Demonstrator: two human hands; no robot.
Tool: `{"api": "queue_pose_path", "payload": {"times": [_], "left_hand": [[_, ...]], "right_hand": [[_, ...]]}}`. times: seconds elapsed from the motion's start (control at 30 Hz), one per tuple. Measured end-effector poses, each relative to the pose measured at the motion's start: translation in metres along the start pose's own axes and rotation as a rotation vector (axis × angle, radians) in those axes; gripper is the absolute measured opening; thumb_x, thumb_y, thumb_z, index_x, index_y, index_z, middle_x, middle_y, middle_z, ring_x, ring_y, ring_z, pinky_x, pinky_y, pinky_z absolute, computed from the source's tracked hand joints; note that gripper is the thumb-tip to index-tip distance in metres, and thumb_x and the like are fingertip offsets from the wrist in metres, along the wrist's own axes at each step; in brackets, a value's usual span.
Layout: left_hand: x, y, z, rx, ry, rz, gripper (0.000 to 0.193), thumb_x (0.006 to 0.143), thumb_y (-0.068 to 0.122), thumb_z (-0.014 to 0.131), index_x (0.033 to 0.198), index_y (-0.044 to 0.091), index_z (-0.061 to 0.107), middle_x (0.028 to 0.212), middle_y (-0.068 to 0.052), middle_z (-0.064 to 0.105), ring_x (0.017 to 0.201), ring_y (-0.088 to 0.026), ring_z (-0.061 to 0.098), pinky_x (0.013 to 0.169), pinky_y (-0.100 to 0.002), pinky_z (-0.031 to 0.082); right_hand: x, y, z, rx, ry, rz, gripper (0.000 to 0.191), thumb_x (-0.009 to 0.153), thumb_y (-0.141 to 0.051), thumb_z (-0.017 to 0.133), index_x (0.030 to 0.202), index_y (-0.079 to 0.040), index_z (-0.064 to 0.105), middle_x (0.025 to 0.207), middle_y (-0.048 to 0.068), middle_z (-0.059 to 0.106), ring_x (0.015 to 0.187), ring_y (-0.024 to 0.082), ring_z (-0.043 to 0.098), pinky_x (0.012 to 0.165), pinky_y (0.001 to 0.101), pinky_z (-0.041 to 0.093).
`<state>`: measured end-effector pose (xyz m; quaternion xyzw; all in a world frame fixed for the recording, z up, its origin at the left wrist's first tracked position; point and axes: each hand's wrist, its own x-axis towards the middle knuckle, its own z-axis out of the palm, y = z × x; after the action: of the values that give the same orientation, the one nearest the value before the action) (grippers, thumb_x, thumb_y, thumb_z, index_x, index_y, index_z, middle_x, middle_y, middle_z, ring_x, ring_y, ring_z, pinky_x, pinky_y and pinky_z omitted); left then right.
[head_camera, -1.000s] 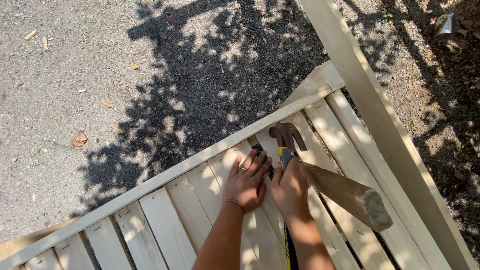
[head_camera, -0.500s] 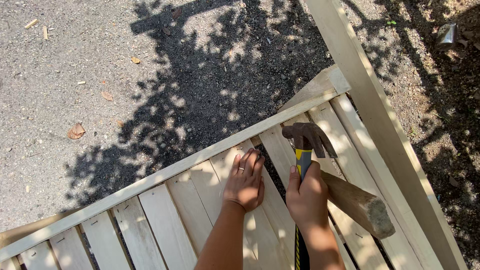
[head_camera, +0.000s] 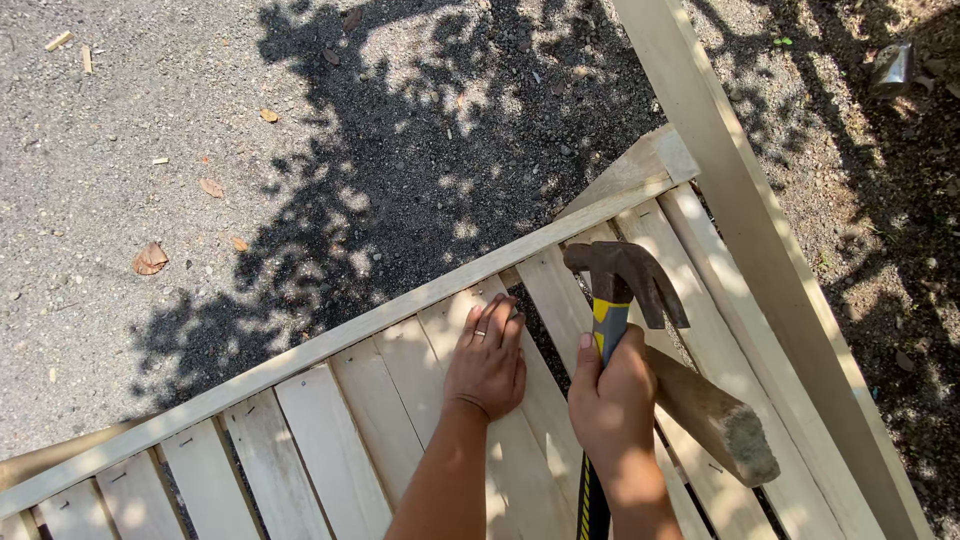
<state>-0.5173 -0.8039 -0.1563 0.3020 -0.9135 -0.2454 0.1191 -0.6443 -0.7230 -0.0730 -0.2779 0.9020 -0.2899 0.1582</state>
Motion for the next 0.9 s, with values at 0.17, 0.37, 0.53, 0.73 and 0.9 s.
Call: {"api": "queue_pose_path", "payload": {"times": [0.17, 0.37, 0.53, 0.73, 0.9], "left_hand": [[0.0, -0.005, 0.003, -0.056, 0.003, -0.019, 0.046, 0.088, 0.018, 0.056, 0.129, 0.0, 0.051, 0.155, -0.019, 0.04, 0.15, -0.033, 0.032, 0.124, -0.05, 0.02], [0.0, -0.005, 0.007, -0.037, -0.005, -0.032, 0.043, 0.086, 0.018, 0.057, 0.125, 0.001, 0.052, 0.154, -0.019, 0.04, 0.15, -0.034, 0.033, 0.124, -0.051, 0.02], [-0.006, -0.005, 0.007, -0.068, -0.013, -0.022, 0.045, 0.085, 0.018, 0.058, 0.125, 0.0, 0.052, 0.154, -0.021, 0.041, 0.149, -0.036, 0.033, 0.122, -0.052, 0.023], [0.004, -0.007, 0.011, 0.003, 0.01, -0.009, 0.042, 0.087, 0.018, 0.055, 0.124, 0.0, 0.052, 0.152, -0.021, 0.042, 0.149, -0.035, 0.034, 0.123, -0.053, 0.022], [-0.001, -0.006, 0.011, -0.039, -0.036, -0.039, 0.039, 0.088, 0.019, 0.053, 0.124, 0.001, 0.053, 0.155, -0.018, 0.04, 0.151, -0.033, 0.032, 0.123, -0.052, 0.021]], "right_hand": [[0.025, -0.008, 0.019, -0.108, -0.134, 0.027, 0.028, 0.098, -0.021, 0.062, 0.1, 0.005, 0.051, 0.082, 0.032, 0.067, 0.079, 0.051, 0.066, 0.07, 0.0555, 0.051], [0.003, 0.006, 0.017, -0.072, -0.09, 0.008, 0.031, 0.096, -0.023, 0.062, 0.1, 0.006, 0.051, 0.079, 0.031, 0.067, 0.079, 0.051, 0.066, 0.07, 0.0561, 0.051], [0.02, -0.009, 0.026, -0.152, -0.169, 0.076, 0.03, 0.096, -0.02, 0.062, 0.104, 0.006, 0.049, 0.08, 0.032, 0.066, 0.078, 0.051, 0.066, 0.069, 0.056, 0.052], [0.013, -0.005, 0.011, -0.049, -0.064, 0.011, 0.03, 0.096, -0.022, 0.06, 0.104, 0.005, 0.05, 0.081, 0.032, 0.066, 0.076, 0.052, 0.067, 0.067, 0.0568, 0.051], [0.016, -0.006, 0.028, -0.127, -0.128, 0.061, 0.031, 0.096, -0.02, 0.062, 0.107, 0.006, 0.049, 0.081, 0.032, 0.066, 0.078, 0.052, 0.066, 0.07, 0.0572, 0.051]]}}
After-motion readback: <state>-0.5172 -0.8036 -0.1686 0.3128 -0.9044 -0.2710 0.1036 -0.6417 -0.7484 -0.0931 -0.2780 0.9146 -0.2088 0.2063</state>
